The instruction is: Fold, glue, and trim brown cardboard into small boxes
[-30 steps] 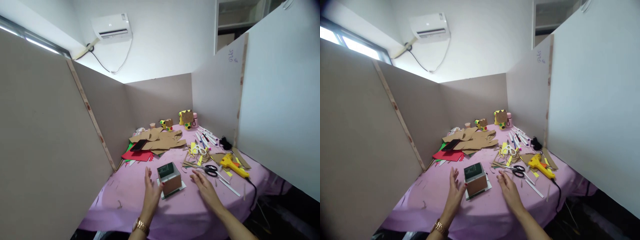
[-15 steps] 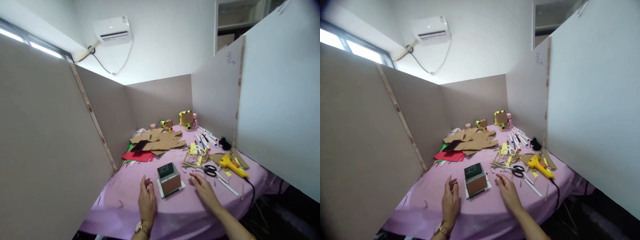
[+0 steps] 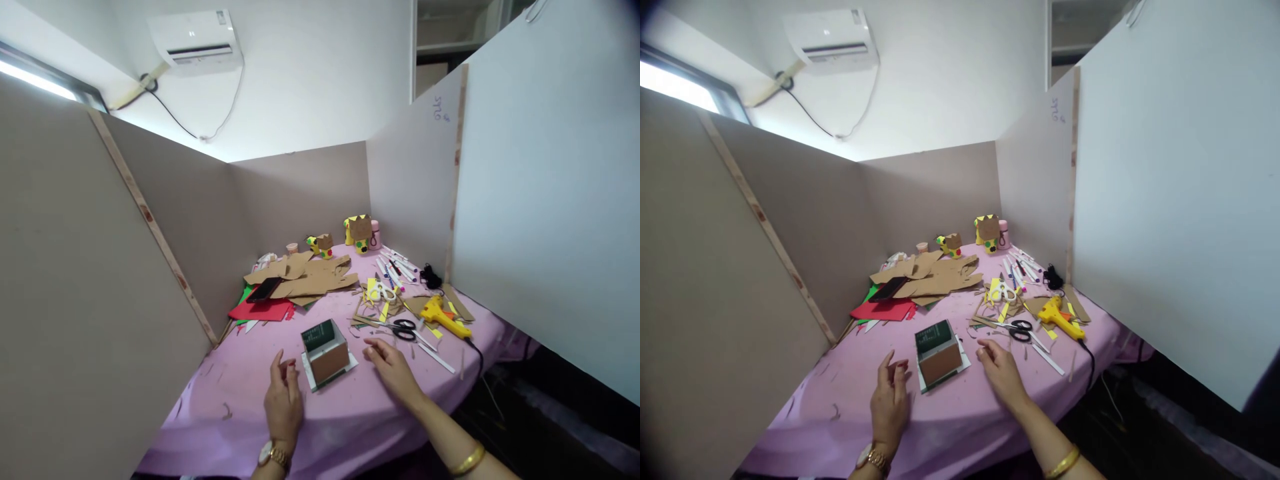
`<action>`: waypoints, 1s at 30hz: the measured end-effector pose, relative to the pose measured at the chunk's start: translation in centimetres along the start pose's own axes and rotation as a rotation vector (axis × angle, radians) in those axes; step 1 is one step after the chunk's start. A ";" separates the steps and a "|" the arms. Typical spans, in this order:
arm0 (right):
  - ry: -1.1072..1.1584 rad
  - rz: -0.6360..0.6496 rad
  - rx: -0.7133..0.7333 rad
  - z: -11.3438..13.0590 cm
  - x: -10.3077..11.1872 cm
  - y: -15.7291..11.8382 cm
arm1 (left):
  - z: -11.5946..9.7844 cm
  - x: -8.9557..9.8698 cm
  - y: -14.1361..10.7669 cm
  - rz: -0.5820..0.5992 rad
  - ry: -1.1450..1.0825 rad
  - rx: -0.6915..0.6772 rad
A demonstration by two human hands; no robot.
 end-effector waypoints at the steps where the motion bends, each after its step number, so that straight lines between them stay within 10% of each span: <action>1: -0.006 0.000 0.000 0.0 0.0 0.0 | 0.0 0.0 0.0 0.002 0.000 -0.002; 30: -0.001 -0.007 -0.029 0.3 -0.1 -0.7 | 0.6 0.0 -0.4 -0.005 -0.011 0.011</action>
Point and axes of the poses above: each hand's wrist, its own y-axis towards the middle knuckle, its own x-axis out of the back of the hand, z = x × y, the point moved 7 cm from there along y, towards the middle knuckle
